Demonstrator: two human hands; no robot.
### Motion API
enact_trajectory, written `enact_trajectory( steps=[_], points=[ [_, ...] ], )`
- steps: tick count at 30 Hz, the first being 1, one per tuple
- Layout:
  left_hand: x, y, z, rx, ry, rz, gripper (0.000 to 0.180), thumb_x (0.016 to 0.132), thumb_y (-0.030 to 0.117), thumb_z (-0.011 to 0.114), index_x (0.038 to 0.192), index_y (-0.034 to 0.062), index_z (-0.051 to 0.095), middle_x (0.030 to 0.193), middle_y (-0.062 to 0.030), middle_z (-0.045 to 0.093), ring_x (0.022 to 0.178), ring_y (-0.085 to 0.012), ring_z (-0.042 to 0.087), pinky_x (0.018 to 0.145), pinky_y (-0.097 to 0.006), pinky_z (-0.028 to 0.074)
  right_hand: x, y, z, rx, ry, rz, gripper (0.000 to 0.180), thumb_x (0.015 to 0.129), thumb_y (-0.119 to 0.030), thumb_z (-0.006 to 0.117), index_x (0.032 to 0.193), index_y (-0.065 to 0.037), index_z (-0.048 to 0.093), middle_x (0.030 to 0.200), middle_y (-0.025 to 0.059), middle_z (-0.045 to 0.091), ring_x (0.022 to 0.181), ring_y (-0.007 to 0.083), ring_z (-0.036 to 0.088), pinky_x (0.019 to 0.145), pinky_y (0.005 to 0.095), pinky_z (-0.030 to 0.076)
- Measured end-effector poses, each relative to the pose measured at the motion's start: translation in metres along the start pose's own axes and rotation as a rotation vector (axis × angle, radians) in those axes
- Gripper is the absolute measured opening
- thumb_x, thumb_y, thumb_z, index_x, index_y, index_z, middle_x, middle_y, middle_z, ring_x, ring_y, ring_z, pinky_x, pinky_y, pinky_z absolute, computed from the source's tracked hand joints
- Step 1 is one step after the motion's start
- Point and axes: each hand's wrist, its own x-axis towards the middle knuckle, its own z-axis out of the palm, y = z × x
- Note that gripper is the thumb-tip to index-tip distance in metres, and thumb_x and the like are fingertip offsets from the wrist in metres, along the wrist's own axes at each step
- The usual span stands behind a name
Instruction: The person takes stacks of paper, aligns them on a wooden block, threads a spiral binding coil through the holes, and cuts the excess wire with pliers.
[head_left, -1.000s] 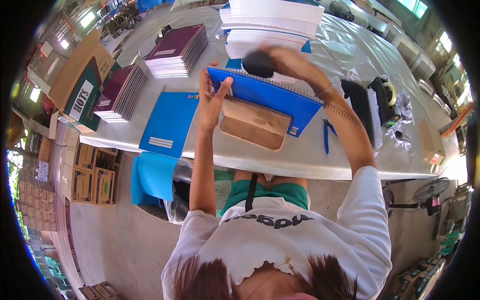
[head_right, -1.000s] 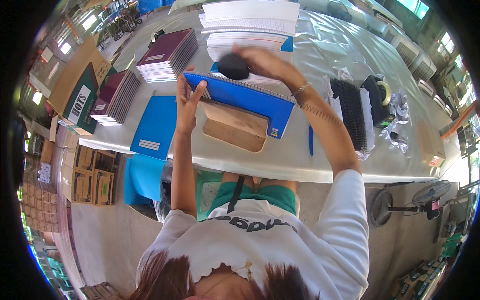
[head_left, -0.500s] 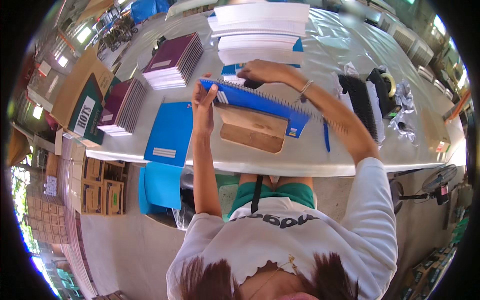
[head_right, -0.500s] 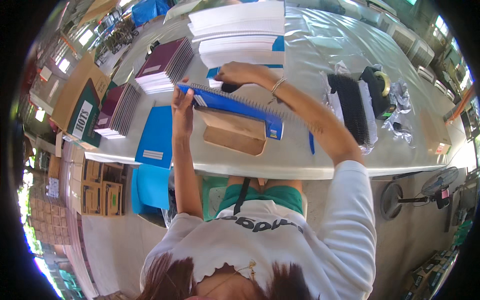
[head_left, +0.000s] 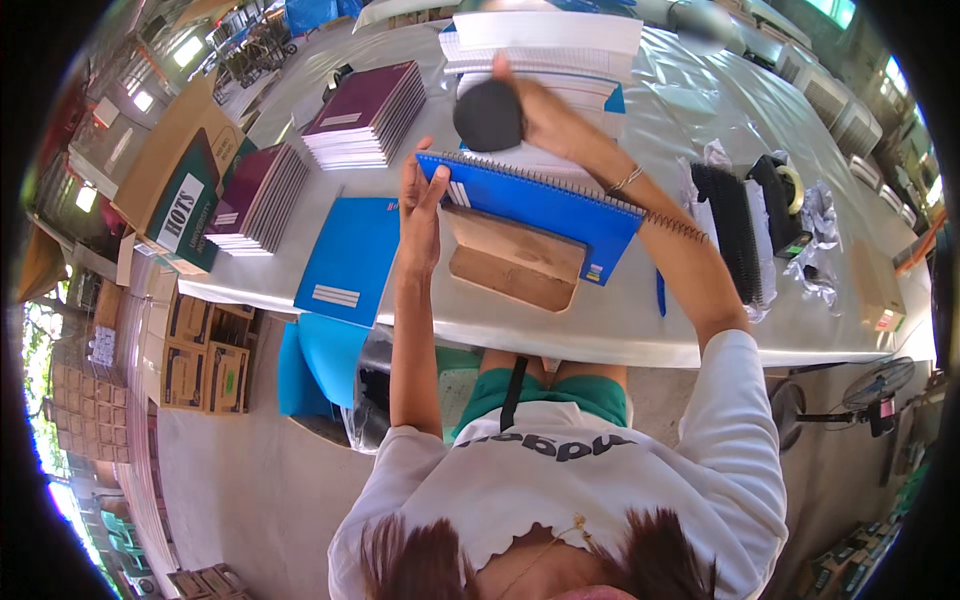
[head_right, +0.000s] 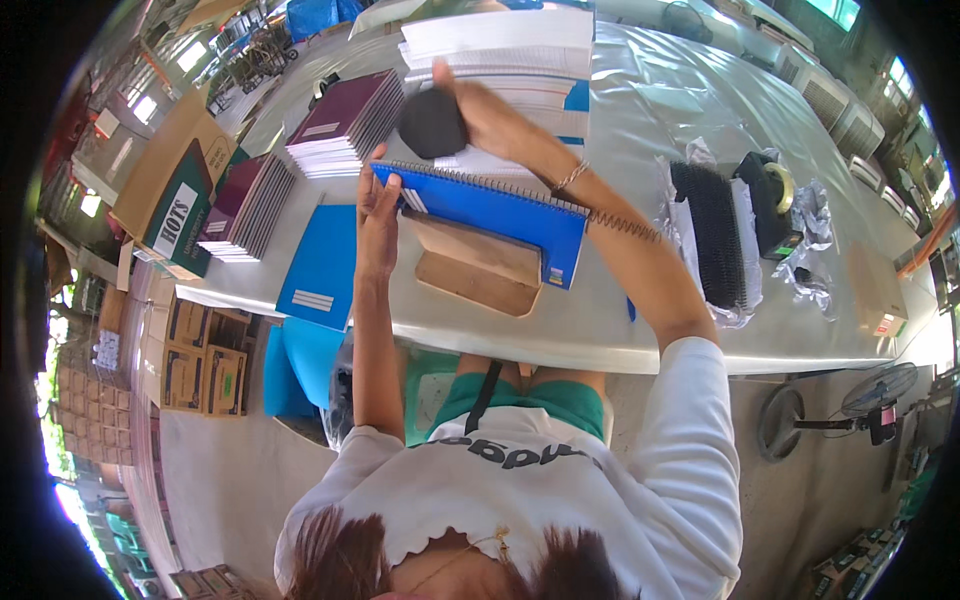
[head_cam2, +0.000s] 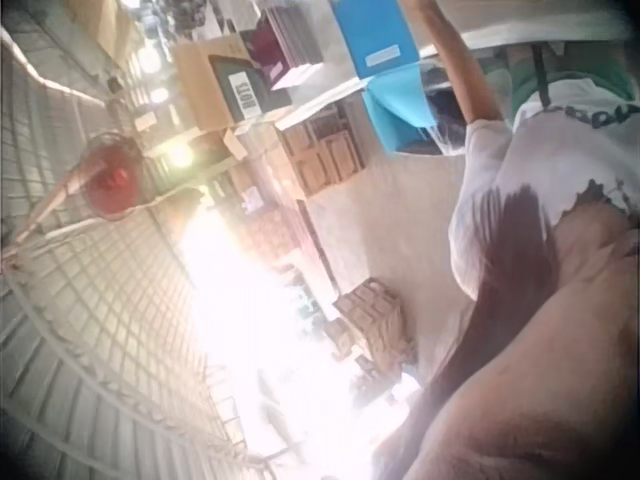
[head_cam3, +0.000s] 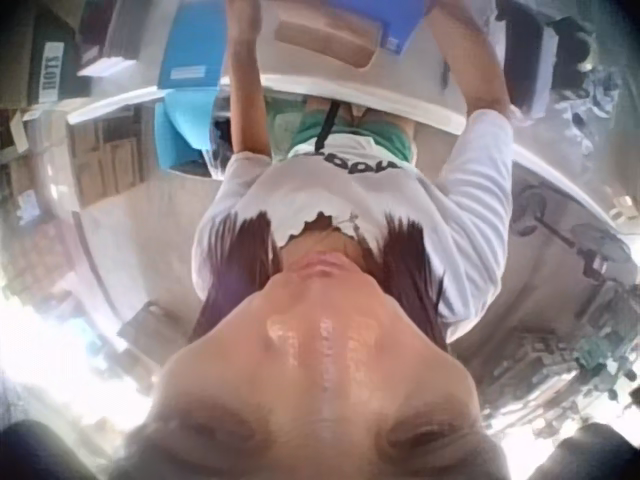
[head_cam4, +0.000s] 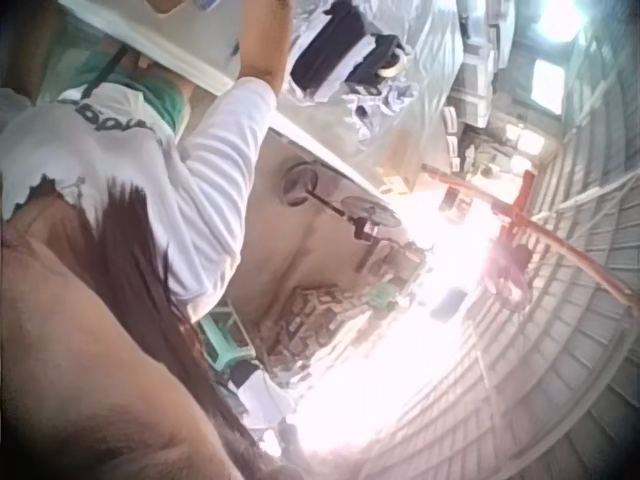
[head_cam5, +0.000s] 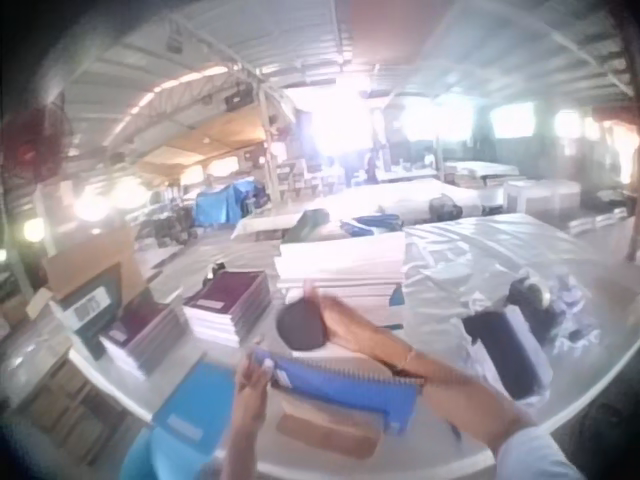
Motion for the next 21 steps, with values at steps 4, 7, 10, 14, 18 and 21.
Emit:
enact_trajectory(
  steps=[4, 7, 10, 14, 18, 21],
  points=[
    [-0.006, 0.009, -0.011, 0.006, 0.015, 0.024, 0.055, 0.090, 0.022, 0.062, 0.139, 0.0106, 0.040, 0.113, 0.0003, 0.055, 0.106, -0.0088, 0.047, 0.101, -0.029, 0.029, 0.006, 0.011, 0.040, -1.186, -0.233, -0.072, 0.064, 0.094, -0.058, 0.039, 0.093, -0.002, 0.069, 0.067, 0.0166, 0.061, 0.071, 0.0215, 0.063, 0.067, 0.0381, 0.051],
    [0.005, 0.004, 0.022, -0.059, -0.066, 0.000, 0.056, 0.091, 0.020, 0.061, 0.141, 0.0108, 0.038, 0.114, -0.0004, 0.054, 0.107, -0.0088, 0.047, 0.101, -0.028, 0.029, -0.003, 0.036, -0.033, -1.667, -0.254, -0.369, 0.063, 0.097, -0.053, 0.037, 0.093, 0.003, 0.065, 0.072, 0.0170, 0.063, 0.069, 0.0193, 0.063, 0.066, 0.0387, 0.049],
    [-0.003, 0.005, -0.004, 0.002, 0.000, 0.001, 0.056, 0.093, 0.021, 0.058, 0.142, 0.0092, 0.035, 0.120, -0.0013, 0.052, 0.110, -0.0110, 0.047, 0.102, -0.028, 0.030, 0.003, 0.008, 0.011, -0.222, -0.050, -0.034, 0.077, 0.091, -0.067, 0.036, 0.075, 0.004, 0.062, 0.071, 0.0073, 0.062, 0.070, 0.0141, 0.059, 0.061, 0.0274, 0.049],
    [-0.007, 0.011, -0.006, -0.071, -0.009, 0.026, 0.056, 0.094, 0.022, 0.057, 0.143, 0.0088, 0.033, 0.119, -0.0002, 0.052, 0.109, -0.0100, 0.047, 0.101, -0.027, 0.031, 0.007, 0.007, 0.041, -1.050, -0.240, -0.033, 0.079, 0.091, -0.068, 0.032, 0.071, 0.003, 0.062, 0.065, 0.0172, 0.059, 0.068, 0.0242, 0.061, 0.066, 0.0417, 0.048],
    [0.006, 0.000, 0.014, -0.019, -0.035, 0.032, 0.057, 0.094, 0.021, 0.057, 0.144, 0.0086, 0.033, 0.119, -0.0002, 0.052, 0.108, -0.0082, 0.047, 0.099, -0.026, 0.032, 0.009, 0.028, -0.015, -1.189, -0.190, -0.278, 0.073, 0.093, -0.064, 0.034, 0.075, 0.000, 0.067, 0.071, 0.0147, 0.063, 0.068, 0.0221, 0.062, 0.064, 0.0399, 0.049],
    [-0.007, -0.001, -0.017, 0.035, 0.031, 0.000, 0.058, 0.093, 0.020, 0.058, 0.144, 0.0083, 0.033, 0.121, -0.0021, 0.052, 0.111, -0.0098, 0.047, 0.101, -0.028, 0.032, 0.008, 0.003, 0.033, -0.167, -0.011, 0.017, 0.073, 0.092, -0.066, 0.034, 0.078, -0.003, 0.069, 0.072, 0.0064, 0.063, 0.065, 0.0198, 0.059, 0.061, 0.0345, 0.048]
  ],
)
